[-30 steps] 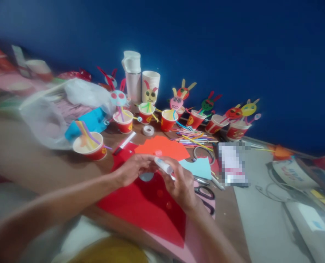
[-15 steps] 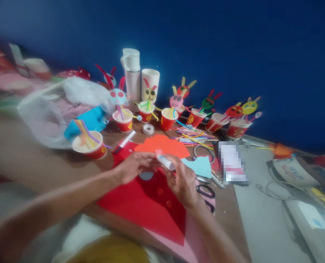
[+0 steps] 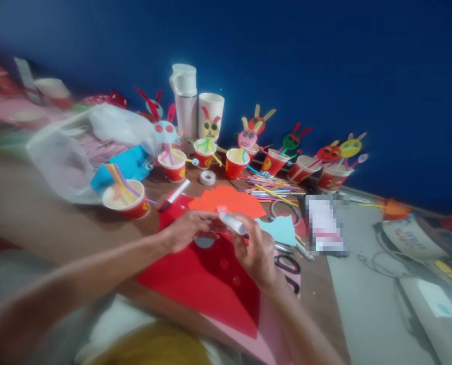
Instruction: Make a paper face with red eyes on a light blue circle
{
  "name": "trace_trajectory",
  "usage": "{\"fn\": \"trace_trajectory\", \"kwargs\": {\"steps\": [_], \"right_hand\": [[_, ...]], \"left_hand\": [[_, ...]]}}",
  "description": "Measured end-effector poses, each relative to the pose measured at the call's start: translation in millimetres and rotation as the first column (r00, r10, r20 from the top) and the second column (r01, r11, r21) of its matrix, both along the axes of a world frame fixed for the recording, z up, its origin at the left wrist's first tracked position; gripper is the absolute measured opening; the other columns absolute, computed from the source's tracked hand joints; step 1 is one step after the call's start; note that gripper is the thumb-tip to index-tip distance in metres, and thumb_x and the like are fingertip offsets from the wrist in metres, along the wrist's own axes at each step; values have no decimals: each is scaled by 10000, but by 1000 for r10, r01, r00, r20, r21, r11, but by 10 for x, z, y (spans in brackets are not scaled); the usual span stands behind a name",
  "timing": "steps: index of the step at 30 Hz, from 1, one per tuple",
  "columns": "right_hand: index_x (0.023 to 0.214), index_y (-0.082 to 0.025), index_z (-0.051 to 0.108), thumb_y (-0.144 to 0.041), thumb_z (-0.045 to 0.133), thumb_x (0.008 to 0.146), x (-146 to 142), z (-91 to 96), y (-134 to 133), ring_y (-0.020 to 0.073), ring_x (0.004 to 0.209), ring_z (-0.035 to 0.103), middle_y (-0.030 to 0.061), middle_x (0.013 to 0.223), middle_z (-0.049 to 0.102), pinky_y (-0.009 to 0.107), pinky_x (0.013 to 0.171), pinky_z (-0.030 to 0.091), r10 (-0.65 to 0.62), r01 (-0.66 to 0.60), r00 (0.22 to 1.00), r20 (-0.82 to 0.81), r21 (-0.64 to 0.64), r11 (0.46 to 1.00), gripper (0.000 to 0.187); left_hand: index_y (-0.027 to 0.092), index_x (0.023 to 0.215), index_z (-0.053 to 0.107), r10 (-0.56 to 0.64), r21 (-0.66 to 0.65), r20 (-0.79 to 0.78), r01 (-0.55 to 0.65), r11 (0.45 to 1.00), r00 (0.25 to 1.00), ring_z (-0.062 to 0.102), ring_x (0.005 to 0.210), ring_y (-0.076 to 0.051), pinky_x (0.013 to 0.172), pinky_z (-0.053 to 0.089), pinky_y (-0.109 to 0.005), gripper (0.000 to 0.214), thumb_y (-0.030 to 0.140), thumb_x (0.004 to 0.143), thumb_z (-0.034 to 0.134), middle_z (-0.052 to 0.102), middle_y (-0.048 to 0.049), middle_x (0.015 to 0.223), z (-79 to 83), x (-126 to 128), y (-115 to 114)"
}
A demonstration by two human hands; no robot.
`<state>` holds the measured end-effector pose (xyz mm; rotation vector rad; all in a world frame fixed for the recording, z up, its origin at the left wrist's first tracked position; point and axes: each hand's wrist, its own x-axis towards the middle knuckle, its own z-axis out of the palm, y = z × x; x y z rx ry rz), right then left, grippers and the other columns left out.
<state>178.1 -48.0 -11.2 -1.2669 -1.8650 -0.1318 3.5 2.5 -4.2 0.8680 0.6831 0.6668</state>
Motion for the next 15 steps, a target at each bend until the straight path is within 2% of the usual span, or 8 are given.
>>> {"fn": "trace_trajectory", "kwargs": {"steps": [7, 15], "right_hand": [[1083, -221, 504, -267, 508, 849, -18, 24, -5, 181, 832, 658, 66, 974, 675, 264, 674, 522, 19, -19, 1000, -7, -25, 1000, 238], [1102, -227, 496, -279, 490, 856, -13, 13, -10, 188, 816, 663, 61, 969, 675, 270, 660, 529, 31, -31, 999, 28, -17, 999, 251]], "left_hand": [[119, 814, 688, 61, 40, -44, -59, 997, 997, 625, 814, -182, 727, 434, -270, 314, 106, 540, 537, 685, -68, 800, 1, 27, -18], [124, 835, 695, 58, 67, -13, -57, 996, 998, 619, 804, -173, 743, 432, -276, 303, 111, 563, 561, 674, -57, 821, -8, 27, -19]]}}
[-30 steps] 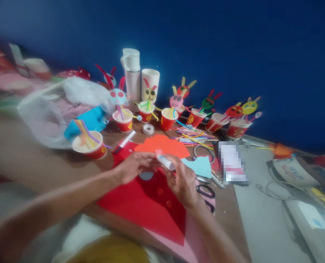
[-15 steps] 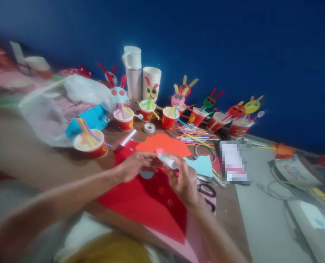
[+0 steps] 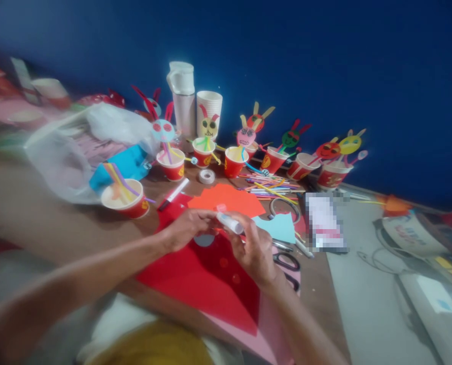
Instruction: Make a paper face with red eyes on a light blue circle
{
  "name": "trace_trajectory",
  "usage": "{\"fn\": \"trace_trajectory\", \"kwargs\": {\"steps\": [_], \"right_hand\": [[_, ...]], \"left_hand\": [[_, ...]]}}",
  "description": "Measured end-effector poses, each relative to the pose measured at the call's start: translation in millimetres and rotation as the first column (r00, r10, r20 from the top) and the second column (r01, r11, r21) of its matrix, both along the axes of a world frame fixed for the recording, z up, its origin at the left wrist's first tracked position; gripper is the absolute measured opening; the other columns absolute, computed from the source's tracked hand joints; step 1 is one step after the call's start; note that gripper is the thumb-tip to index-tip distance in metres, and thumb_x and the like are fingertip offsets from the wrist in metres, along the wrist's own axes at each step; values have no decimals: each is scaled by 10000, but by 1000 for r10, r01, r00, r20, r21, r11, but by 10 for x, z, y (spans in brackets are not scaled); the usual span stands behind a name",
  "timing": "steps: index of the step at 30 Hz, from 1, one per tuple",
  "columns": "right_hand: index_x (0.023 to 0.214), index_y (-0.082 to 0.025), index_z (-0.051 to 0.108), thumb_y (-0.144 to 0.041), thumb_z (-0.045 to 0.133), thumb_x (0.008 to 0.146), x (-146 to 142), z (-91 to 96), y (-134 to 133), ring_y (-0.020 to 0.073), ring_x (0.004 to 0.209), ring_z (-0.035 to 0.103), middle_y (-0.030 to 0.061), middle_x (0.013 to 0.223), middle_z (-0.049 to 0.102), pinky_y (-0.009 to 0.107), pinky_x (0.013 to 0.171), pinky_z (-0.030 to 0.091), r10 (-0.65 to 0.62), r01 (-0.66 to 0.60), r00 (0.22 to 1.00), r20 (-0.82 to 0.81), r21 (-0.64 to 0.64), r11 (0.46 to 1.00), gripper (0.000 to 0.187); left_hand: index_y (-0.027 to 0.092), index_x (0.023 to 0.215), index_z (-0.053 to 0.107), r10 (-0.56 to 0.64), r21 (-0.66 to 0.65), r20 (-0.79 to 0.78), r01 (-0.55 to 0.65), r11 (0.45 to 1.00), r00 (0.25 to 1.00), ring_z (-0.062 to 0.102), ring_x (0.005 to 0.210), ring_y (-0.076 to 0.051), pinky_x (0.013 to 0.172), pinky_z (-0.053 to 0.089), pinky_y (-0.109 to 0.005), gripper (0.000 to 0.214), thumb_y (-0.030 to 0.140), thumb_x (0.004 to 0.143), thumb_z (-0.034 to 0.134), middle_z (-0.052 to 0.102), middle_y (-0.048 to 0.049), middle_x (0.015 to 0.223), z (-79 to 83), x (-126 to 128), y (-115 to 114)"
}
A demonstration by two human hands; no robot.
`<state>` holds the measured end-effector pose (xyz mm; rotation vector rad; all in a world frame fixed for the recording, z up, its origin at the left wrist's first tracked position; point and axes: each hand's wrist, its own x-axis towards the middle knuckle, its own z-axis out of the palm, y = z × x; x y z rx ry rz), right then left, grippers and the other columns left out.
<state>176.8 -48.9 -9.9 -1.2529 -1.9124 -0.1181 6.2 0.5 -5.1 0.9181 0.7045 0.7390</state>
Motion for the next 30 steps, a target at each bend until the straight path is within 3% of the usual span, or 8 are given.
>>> {"fn": "trace_trajectory", "kwargs": {"steps": [10, 26, 30], "right_hand": [[1130, -211, 477, -230, 506, 852, -10, 36, -8, 178, 873, 655, 74, 1018, 668, 262, 704, 522, 59, -59, 998, 30, -10, 998, 280], [1086, -215, 507, -264, 510, 849, -3, -7, 10, 173, 798, 655, 70, 961, 673, 252, 657, 515, -55, 54, 998, 19, 40, 998, 242], [1073, -218, 512, -294, 508, 851, -7, 1, 8, 180, 818, 652, 72, 962, 671, 261, 667, 516, -71, 71, 997, 1, 41, 997, 235]], "left_hand": [[115, 834, 692, 44, -39, 56, -41, 998, 997, 624, 775, -156, 765, 440, -278, 265, 135, 577, 630, 675, -72, 869, -8, -1, 12], [116, 845, 673, -4, -66, -7, 4, 998, 1000, 636, 870, -227, 704, 439, -272, 318, 143, 538, 594, 663, -110, 980, 59, -25, 42], [118, 833, 678, -2, -67, -31, 0, 998, 1000, 622, 907, -242, 686, 443, -270, 317, 146, 530, 589, 676, -102, 913, 70, -27, 40]]}}
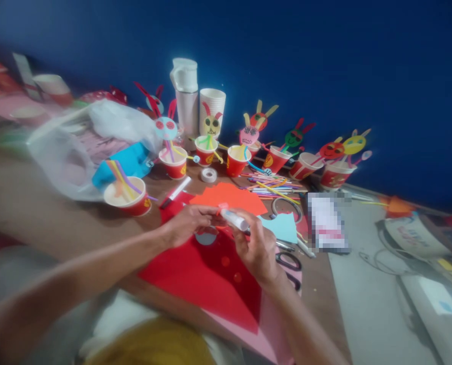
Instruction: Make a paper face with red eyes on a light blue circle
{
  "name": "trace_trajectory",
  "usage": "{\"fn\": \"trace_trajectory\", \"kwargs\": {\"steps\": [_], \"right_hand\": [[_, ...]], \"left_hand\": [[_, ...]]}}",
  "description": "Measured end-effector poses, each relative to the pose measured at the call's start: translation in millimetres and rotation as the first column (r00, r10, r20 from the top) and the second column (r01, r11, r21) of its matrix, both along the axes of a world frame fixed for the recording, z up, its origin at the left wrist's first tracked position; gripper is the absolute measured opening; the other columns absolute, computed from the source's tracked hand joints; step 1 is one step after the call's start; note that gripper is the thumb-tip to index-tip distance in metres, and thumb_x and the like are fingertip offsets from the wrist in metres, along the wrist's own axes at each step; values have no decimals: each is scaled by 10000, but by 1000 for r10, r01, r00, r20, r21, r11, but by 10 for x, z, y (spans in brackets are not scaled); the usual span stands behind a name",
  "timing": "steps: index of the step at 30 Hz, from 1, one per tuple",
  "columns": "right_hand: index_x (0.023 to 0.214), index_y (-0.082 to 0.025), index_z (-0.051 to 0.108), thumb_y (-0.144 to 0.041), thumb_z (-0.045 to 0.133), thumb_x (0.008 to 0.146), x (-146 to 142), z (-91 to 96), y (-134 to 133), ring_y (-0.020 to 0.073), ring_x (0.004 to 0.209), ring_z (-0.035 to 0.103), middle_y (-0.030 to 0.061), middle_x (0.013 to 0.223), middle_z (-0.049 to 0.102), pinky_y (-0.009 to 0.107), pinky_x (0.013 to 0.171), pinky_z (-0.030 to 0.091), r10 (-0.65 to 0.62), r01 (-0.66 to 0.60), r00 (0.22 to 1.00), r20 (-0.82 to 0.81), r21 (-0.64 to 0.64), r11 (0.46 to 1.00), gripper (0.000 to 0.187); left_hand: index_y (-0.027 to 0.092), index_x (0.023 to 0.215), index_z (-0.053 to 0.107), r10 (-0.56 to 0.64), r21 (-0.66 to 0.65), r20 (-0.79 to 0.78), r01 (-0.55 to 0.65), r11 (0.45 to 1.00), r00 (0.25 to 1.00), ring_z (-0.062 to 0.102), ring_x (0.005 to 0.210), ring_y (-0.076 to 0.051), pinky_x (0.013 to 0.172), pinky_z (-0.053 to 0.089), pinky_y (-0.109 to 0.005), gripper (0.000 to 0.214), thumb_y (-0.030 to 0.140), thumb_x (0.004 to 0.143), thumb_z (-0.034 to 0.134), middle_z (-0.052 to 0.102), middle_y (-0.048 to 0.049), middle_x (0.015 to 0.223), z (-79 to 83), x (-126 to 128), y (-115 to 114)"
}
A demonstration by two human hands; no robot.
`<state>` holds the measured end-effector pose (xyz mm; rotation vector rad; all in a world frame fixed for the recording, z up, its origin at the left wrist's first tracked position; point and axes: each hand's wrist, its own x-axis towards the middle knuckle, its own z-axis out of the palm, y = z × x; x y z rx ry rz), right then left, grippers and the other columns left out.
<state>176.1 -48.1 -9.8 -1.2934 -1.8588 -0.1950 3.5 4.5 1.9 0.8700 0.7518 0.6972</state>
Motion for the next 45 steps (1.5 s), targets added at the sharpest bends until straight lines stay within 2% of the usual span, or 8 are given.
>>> {"fn": "trace_trajectory", "kwargs": {"steps": [6, 13, 16, 20, 29, 34, 39, 45], "right_hand": [[1083, -209, 510, -276, 516, 843, -7, -2, -7, 179, 824, 650, 75, 971, 666, 258, 673, 515, 2, -2, 1000, -22, 3, 1000, 249], [1082, -221, 507, -253, 536, 836, -44, 21, -21, 175, 845, 648, 63, 976, 667, 250, 687, 512, 45, -47, 998, -45, -41, 998, 250], [1090, -230, 500, -241, 532, 838, -44, 21, -25, 178, 858, 647, 59, 982, 669, 254, 694, 512, 77, -79, 996, -43, -52, 996, 254], [1101, -229, 492, -228, 527, 841, -38, 13, -25, 181, 881, 647, 61, 993, 670, 257, 711, 512, 105, -107, 994, -37, -65, 992, 262], [1103, -227, 487, -230, 525, 846, -6, 18, -13, 181, 869, 650, 61, 998, 669, 255, 708, 510, 112, -112, 994, -13, -76, 991, 261], [1109, -220, 482, -211, 534, 840, 4, 16, -20, 173, 886, 644, 60, 1009, 665, 246, 728, 503, 119, -119, 993, -13, -88, 989, 275], [1101, -219, 488, -217, 535, 840, 21, 14, -19, 172, 859, 649, 59, 990, 671, 247, 716, 504, 114, -114, 993, -9, -82, 990, 265], [1105, -223, 486, -217, 541, 837, 18, 10, -3, 170, 866, 648, 56, 992, 673, 247, 722, 505, 120, -120, 993, -3, -59, 991, 274]], "left_hand": [[114, 847, 679, -31, 42, -8, 31, 999, 999, 601, 938, -243, 645, 451, -251, 344, 115, 529, 547, 668, -85, 882, -56, 10, 2], [116, 840, 688, -36, 87, -65, 42, 995, 997, 591, 698, -136, 614, 461, -224, 375, 69, 520, 499, 655, -35, 760, -64, 12, 5], [103, 867, 687, -37, 105, -83, 46, 993, 996, 590, 707, -148, 635, 464, -241, 408, 71, 516, 483, 662, -51, 783, -74, 4, 12], [79, 879, 680, -36, 92, -111, 46, 995, 993, 598, 735, -168, 649, 458, -252, 417, 72, 519, 471, 668, -87, 824, -93, -1, 25], [84, 834, 680, -22, 50, -78, 26, 998, 997, 596, 694, -148, 658, 456, -254, 393, 46, 525, 440, 664, -76, 788, -106, -1, 42], [88, 814, 680, -7, 44, -105, 12, 999, 994, 559, 546, -98, 584, 425, -221, 348, 54, 548, 458, 645, -38, 714, -129, -7, 52], [96, 800, 685, -6, 80, -113, 15, 997, 994, 542, 529, -79, 570, 413, -205, 320, 54, 565, 471, 643, -26, 695, -150, -13, 64], [115, 780, 679, 28, 49, -181, -20, 999, 983, 539, 502, -75, 448, 336, -178, 168, 147, 649, 577, 644, -24, 715, -133, -17, 62]]}}
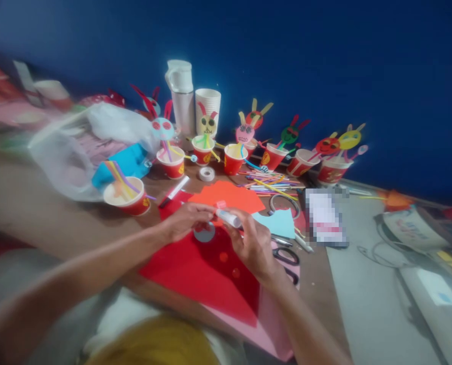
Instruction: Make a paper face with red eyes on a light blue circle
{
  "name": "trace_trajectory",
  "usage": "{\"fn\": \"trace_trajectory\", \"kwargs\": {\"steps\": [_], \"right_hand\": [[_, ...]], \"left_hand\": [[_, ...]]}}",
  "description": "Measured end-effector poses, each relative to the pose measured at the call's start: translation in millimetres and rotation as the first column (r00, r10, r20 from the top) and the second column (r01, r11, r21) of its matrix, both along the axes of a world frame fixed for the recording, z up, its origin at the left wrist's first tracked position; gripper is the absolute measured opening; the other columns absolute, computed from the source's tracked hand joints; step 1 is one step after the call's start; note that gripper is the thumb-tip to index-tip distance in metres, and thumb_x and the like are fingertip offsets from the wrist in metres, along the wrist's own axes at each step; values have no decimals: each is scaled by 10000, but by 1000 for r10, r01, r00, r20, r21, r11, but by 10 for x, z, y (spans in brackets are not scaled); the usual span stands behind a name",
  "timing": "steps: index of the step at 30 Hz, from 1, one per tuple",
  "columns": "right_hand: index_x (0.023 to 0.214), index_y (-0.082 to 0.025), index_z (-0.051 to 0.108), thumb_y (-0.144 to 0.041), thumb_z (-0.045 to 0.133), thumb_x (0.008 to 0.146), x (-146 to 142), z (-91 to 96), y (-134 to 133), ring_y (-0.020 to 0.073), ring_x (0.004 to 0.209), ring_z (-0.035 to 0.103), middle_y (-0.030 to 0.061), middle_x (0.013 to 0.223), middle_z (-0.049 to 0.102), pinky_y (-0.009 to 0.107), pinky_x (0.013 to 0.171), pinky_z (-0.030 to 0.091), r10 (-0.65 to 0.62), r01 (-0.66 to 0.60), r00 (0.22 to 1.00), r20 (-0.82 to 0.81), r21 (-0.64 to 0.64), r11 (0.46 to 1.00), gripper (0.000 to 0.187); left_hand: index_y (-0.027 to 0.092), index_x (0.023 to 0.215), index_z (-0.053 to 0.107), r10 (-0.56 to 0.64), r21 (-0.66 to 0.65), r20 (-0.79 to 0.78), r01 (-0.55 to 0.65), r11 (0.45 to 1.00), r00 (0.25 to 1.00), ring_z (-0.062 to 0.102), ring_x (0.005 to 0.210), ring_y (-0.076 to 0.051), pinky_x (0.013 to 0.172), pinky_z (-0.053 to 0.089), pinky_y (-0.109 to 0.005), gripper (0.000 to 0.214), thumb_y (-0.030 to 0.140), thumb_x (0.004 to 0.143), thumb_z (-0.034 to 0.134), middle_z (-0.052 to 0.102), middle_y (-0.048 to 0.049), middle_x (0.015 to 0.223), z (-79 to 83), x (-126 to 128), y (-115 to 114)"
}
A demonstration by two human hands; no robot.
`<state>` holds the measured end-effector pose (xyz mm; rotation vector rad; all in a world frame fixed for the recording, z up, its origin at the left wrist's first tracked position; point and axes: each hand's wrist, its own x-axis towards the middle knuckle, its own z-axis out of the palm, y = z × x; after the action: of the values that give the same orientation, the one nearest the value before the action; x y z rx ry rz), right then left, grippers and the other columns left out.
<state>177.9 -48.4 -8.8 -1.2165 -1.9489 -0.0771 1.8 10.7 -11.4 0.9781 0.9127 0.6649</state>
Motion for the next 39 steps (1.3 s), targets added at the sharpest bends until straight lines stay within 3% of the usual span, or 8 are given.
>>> {"fn": "trace_trajectory", "kwargs": {"steps": [7, 12, 21, 29, 33, 36, 39], "right_hand": [[1044, -222, 512, -270, 536, 836, -3, 18, -17, 173, 850, 641, 59, 974, 669, 260, 711, 505, -63, 58, 994, -92, -57, 997, 215], [1022, -209, 513, -280, 536, 833, -20, 34, -21, 174, 844, 637, 65, 963, 668, 272, 713, 504, -64, 50, 974, -217, -67, 996, 203], [1037, -223, 525, -282, 529, 836, -47, 60, -57, 177, 857, 638, 60, 975, 665, 279, 728, 509, -37, 20, 981, -192, -89, 996, 209], [1042, -224, 519, -252, 553, 824, -65, 60, -71, 167, 879, 634, 51, 982, 663, 265, 741, 506, 15, -31, 977, -214, -70, 997, 223], [1016, -211, 523, -260, 553, 822, -42, 67, -67, 172, 845, 635, 59, 962, 664, 276, 721, 507, -26, 9, 968, -249, -70, 998, 203], [997, -203, 532, -278, 548, 822, -22, 63, -56, 179, 815, 633, 64, 937, 662, 293, 713, 510, -77, 61, 963, -257, -70, 996, 192], [996, -199, 530, -277, 546, 822, -16, 44, -43, 177, 817, 629, 66, 939, 656, 299, 723, 506, -71, 50, 961, -267, -85, 995, 192]], "left_hand": [[104, 762, 673, 30, -4, 30, -30, 1000, 999, 524, 480, -76, 474, 368, -198, 138, 195, 675, 617, 646, -40, 675, 11, -12, -12], [93, 756, 661, 16, 27, -39, -15, 1000, 999, 521, 440, -73, 470, 379, -199, 140, 165, 681, 568, 633, -35, 633, 29, -62, -24], [118, 688, 610, 50, 151, -92, -36, 988, 994, 492, 437, -66, 460, 387, -189, 120, 195, 598, 630, 581, 18, 544, 105, -97, -62], [117, 641, 582, 111, 222, -123, -82, 972, 986, 463, 440, -60, 452, 374, -176, 106, 200, 586, 620, 521, 40, 494, 48, -44, -111], [124, 655, 570, 107, 242, -187, -60, 968, 977, 471, 424, -70, 441, 363, -182, 93, 197, 604, 596, 504, 42, 488, 44, -131, -72], [130, 666, 574, 128, 357, -321, -5, 934, 938, 466, 448, -74, 443, 343, -182, 83, 210, 643, 565, 518, 34, 517, 98, -279, -16], [133, 642, 585, 145, 509, -472, 134, 850, 870, 510, 549, -97, 505, 365, -194, 102, 223, 668, 544, 575, 5, 611, 178, -432, 47]]}}
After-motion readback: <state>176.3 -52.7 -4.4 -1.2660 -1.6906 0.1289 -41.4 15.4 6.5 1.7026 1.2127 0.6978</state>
